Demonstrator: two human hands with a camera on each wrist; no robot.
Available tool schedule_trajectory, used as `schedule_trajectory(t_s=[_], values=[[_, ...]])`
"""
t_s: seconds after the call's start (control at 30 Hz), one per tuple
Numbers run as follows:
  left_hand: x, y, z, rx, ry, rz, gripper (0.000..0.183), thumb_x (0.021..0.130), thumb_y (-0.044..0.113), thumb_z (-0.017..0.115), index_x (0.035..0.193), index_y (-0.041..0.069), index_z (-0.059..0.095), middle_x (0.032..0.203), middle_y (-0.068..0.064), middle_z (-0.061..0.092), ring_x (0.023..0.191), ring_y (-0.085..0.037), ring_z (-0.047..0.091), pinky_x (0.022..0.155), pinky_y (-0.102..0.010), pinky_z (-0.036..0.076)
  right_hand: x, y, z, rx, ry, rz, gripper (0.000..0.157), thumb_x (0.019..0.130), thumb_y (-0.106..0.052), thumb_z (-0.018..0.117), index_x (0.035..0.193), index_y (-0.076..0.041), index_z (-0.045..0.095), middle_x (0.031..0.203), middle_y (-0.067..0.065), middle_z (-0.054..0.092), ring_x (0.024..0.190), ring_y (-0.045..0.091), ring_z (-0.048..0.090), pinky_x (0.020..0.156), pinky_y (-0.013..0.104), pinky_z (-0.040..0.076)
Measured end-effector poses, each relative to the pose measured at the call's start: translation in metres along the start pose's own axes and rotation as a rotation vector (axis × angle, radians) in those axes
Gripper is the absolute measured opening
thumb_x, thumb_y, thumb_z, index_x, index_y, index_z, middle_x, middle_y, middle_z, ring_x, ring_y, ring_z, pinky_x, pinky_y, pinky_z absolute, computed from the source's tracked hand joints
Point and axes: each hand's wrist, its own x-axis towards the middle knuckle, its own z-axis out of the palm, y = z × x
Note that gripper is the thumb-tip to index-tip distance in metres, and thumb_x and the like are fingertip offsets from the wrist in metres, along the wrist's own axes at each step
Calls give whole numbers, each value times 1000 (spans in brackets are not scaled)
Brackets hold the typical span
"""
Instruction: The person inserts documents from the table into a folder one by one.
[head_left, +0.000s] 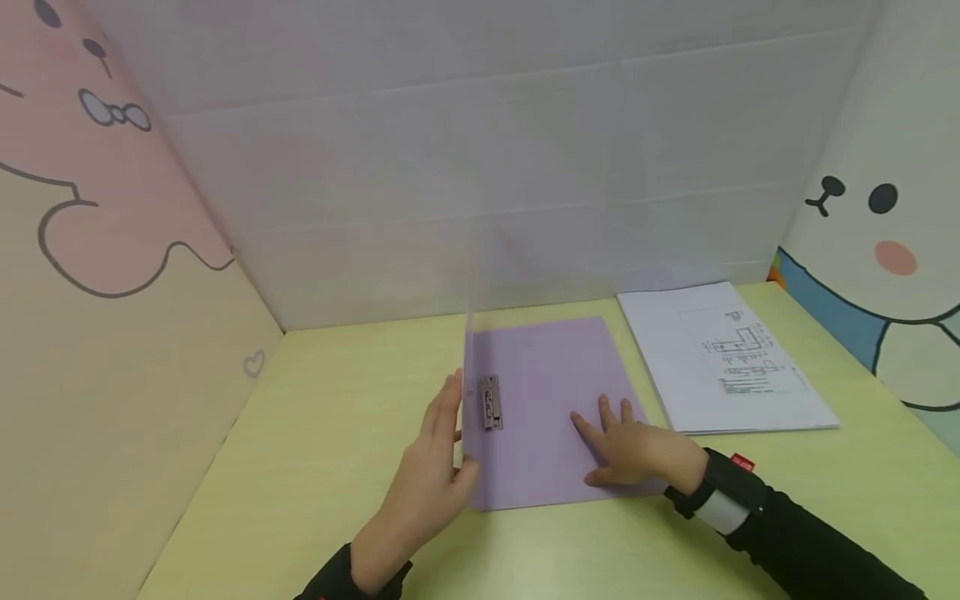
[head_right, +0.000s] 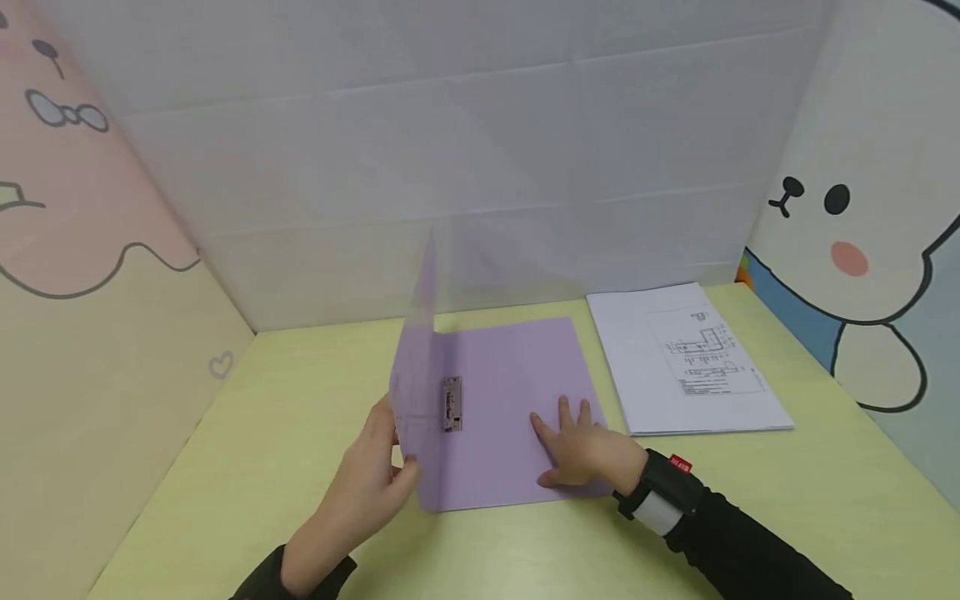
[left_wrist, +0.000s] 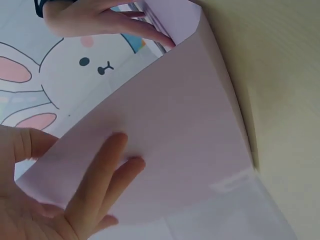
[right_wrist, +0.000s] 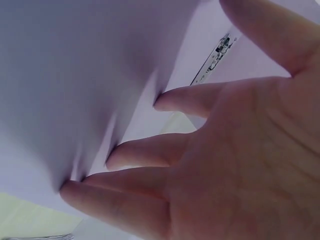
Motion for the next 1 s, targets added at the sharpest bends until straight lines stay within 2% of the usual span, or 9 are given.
schedule_trajectory(t_s=[0.13, 0.2, 0.3, 0.33, 0.4, 0.5, 0.63, 0.77, 1.0], values=[[-1, 0, -4, 80, 187, 38, 93, 70, -2, 51, 151, 12, 7, 154, -11, 15, 59, -7, 52, 46, -16, 46, -2, 1, 1, -14, 14, -15, 84, 82, -46, 62, 143, 1, 29, 139, 47, 16, 119, 67, 14, 90, 69, 35], [-1, -1, -8, 110, 299, 90, 91, 70, -4, 51, 149, 6, 8, 154, -17, 12, 59, -9, 47, 41, -17, 41, -3, 1, 2, -18, 19, -20, 84, 82, -46, 62, 143, 1, 29, 139, 47, 16, 119, 67, 14, 91, 69, 34], [2, -1, -17, 133, 466, 192, 94, 65, -9, 52, 147, 2, 8, 151, -27, 9, 96, -25, 56, 46, -24, 46, -3, 2, 3, -9, 18, -26, 84, 82, -46, 61, 143, 1, 28, 139, 47, 16, 120, 67, 13, 91, 70, 33], [4, -1, -21, 131, 516, 227, 97, 63, -11, 52, 147, 2, 7, 149, -31, 9, 109, -33, 50, 54, -31, 52, -3, 2, 4, 3, 14, -22, 84, 82, -46, 61, 143, 1, 28, 139, 47, 15, 120, 67, 12, 92, 70, 32], [9, -1, -30, 124, 605, 292, 103, 58, -15, 52, 149, 7, 8, 147, -36, 7, 131, -46, 24, 77, -47, 52, -3, 2, 4, 17, 9, -18, 84, 83, -46, 61, 144, 1, 27, 140, 46, 14, 121, 66, 10, 93, 70, 31], [15, -1, -44, 167, 739, 353, 107, 53, -16, 56, 149, 12, 16, 146, -37, 7, 131, -53, 12, 100, -65, 29, -3, 1, 4, 18, 8, -15, 85, 82, -47, 61, 144, 0, 27, 141, 46, 13, 121, 66, 10, 93, 70, 30], [18, -7, -58, 314, 894, 366, 95, 51, -13, 61, 141, 9, 38, 147, -34, 12, 128, -60, 6, 105, -68, 6, -3, 2, 4, 10, 10, -14, 86, 82, -47, 61, 144, 1, 27, 140, 46, 14, 121, 66, 10, 93, 70, 31], [11, -18, -63, 473, 907, 327, 82, 55, -9, 64, 133, 8, 48, 150, -26, 15, 131, -56, 4, 105, -68, -1, -4, 5, 4, 22, 11, -10, 86, 82, -47, 61, 144, 1, 26, 141, 46, 12, 122, 66, 9, 94, 71, 29], [-3, -40, -65, 695, 779, 274, 70, 64, 0, 66, 131, 10, 53, 148, -26, 24, 136, -43, 9, 113, -50, -1, -6, 11, 3, 32, 18, -15, 86, 83, -47, 61, 144, 1, 26, 140, 47, 12, 121, 67, 10, 92, 72, 29]])
